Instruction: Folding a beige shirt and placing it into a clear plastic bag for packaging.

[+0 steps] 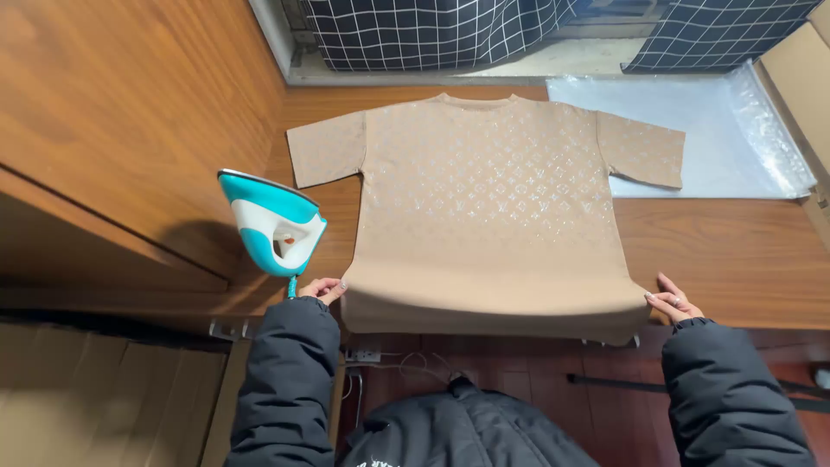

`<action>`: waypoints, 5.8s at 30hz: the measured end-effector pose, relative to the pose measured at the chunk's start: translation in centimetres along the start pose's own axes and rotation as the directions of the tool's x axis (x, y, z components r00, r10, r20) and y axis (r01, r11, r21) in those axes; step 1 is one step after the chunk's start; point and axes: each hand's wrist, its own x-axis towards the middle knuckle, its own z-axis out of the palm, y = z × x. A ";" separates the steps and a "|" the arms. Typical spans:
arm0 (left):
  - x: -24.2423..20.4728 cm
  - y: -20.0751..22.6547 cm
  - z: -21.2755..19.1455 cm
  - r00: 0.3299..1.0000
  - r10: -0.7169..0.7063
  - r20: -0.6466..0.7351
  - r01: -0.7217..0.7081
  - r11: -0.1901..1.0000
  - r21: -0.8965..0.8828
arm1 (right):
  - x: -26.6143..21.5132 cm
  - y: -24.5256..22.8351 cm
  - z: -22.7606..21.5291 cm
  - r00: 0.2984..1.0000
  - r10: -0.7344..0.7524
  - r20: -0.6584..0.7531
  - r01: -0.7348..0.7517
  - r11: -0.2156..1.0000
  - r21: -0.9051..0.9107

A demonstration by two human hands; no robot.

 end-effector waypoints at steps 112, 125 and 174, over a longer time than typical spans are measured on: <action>3.0 4.7 -2.8 0.740 -0.211 -0.638 -0.222 0.819 -0.529 | 6.5 0.5 17.4 0.836 -0.539 0.103 0.458 0.581 -0.673; -6.4 22.1 1.1 0.993 0.111 -0.039 -0.109 0.741 -0.663 | 5.2 -0.7 17.4 0.833 -0.546 0.087 0.452 0.582 -0.676; -8.2 23.8 4.7 0.949 -0.229 0.215 0.237 0.972 -0.009 | 4.2 -2.1 16.9 0.865 -0.485 0.127 0.434 0.599 -0.672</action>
